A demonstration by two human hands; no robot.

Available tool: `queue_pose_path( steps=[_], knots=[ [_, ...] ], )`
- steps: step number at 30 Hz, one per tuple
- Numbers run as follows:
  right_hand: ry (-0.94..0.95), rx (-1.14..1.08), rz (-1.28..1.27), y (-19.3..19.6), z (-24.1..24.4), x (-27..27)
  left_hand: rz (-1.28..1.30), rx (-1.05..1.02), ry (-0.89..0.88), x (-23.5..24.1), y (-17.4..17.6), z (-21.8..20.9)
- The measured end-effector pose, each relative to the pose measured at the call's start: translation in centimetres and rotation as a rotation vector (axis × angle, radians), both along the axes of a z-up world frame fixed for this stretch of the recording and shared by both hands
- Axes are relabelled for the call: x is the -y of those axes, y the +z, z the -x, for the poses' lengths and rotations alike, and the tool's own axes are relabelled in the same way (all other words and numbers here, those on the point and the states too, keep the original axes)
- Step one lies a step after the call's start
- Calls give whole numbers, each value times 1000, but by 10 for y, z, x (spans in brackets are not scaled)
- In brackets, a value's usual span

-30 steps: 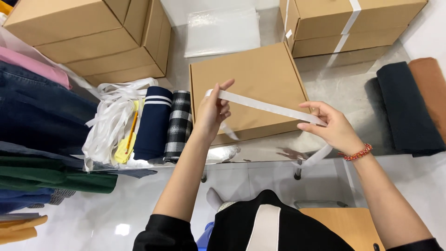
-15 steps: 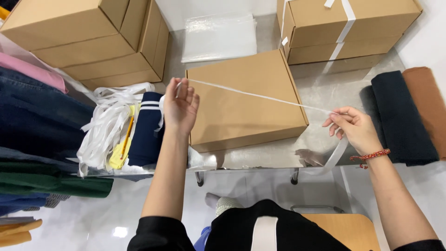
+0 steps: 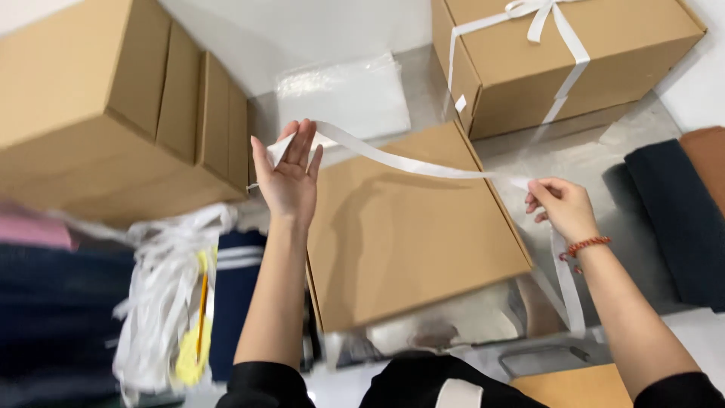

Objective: The person wraps a rolled piece of fabric in a clear plastic bag and places it inside a cardboard box. They close the box, tie it with a white ribbon, and write on a yellow sticky note attached to the top of the box using a pencil.

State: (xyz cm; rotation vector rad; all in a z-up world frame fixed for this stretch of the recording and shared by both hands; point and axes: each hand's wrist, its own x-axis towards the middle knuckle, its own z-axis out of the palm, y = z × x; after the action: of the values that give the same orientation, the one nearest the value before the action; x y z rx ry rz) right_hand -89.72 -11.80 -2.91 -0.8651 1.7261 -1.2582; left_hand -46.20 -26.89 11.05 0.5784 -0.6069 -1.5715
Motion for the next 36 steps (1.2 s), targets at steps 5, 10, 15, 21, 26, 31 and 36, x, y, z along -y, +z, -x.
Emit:
queue_pose_path(
  steps=[5, 10, 15, 21, 26, 31, 36],
  knots=[
    [-113, -162, 51, -21, 0, 92, -39, 53, -37, 85, 5, 31],
    [-158, -245, -14, -25, -16, 140, -41, 143, -155, 129, -23, 42],
    [-175, -301, -89, -45, -26, 147, 8, 379, -365, 123, -59, 30],
    [-161, -268, 186, -25, -41, 149, 50, 368, -271, 154, -64, 14],
    [-162, -408, 300, -7, -56, 159, 63, 286, -233, 164, -47, 21],
    [-152, -701, 355, -14, -50, 165, 26, 135, -214, 168, -47, 26],
    [-40, -962, 282, -20, -45, 165, 31, 162, -168, 177, -51, 19]
  ],
)
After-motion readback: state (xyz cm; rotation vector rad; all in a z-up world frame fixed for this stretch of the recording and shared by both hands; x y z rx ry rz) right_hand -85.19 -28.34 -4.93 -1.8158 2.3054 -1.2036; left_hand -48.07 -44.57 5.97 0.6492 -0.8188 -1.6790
